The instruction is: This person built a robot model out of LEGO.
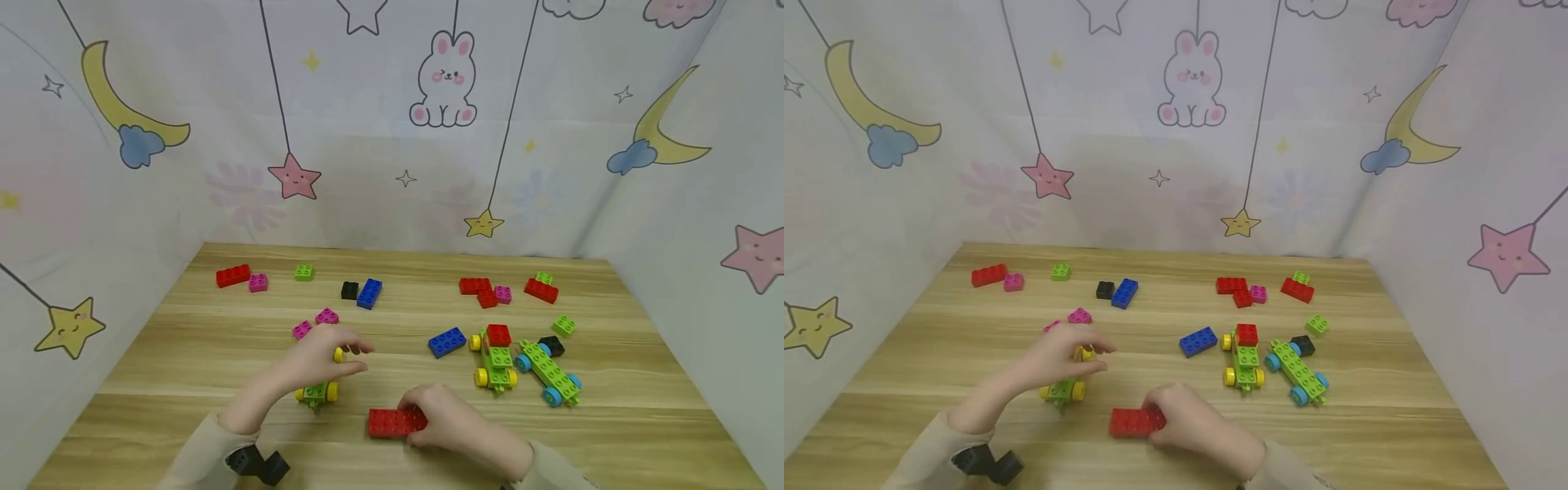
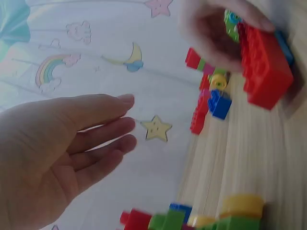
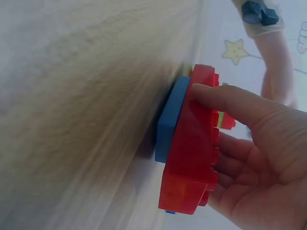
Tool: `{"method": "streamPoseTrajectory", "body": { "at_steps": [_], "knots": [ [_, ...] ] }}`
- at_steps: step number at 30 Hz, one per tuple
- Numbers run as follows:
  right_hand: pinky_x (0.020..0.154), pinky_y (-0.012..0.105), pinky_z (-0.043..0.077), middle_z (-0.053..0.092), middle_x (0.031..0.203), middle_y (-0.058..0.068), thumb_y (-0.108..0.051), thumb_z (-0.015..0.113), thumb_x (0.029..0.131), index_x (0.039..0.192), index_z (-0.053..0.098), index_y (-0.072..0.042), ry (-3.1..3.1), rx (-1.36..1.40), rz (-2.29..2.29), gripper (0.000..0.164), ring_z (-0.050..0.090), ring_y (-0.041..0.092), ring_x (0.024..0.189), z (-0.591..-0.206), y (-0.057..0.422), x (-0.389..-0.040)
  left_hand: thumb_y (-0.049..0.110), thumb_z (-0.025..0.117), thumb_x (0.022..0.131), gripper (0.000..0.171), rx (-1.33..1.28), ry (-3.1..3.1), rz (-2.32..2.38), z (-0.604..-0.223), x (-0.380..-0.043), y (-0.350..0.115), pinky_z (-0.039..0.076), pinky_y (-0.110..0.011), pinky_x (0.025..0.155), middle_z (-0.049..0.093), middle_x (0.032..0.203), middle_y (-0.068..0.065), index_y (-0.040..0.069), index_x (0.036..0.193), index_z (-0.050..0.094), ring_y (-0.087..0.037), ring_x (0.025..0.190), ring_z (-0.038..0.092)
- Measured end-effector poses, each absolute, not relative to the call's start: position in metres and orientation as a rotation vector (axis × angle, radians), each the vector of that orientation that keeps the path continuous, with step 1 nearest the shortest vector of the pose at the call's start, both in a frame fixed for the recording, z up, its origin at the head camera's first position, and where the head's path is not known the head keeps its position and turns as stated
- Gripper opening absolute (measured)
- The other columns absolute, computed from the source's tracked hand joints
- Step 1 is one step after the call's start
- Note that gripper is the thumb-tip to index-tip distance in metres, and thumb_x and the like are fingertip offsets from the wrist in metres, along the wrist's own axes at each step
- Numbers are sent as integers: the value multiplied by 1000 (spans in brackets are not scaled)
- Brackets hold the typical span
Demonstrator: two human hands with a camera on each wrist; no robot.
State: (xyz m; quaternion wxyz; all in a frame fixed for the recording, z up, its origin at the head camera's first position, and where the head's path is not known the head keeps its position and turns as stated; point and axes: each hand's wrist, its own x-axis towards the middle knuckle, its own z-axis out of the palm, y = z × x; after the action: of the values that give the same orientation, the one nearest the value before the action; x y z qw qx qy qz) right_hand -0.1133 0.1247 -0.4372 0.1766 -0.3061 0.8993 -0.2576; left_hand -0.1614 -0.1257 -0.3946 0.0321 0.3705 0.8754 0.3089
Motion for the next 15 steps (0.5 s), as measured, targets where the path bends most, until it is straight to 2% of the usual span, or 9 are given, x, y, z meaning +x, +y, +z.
{"method": "streamPoseTrajectory", "body": {
  "at_steps": [7,15],
  "knots": [
    [76,21,50,71,102,-3,-18,82,76,106,71,-11,2563,-810,-758,32,59,2,89,-429,125,-119,9,76,84,36,1087,2794,1087,-397,-173,-152,57,-40,82,70,113,-12,3,119,67,-26,98,65],
    [79,24,51,72,106,3,-16,82,76,108,71,-8,2591,-813,-805,35,63,10,95,-427,129,-129,14,79,81,51,942,2701,1101,-407,-185,-175,53,-51,91,66,123,-16,2,127,61,-36,109,62]
  ]
}}
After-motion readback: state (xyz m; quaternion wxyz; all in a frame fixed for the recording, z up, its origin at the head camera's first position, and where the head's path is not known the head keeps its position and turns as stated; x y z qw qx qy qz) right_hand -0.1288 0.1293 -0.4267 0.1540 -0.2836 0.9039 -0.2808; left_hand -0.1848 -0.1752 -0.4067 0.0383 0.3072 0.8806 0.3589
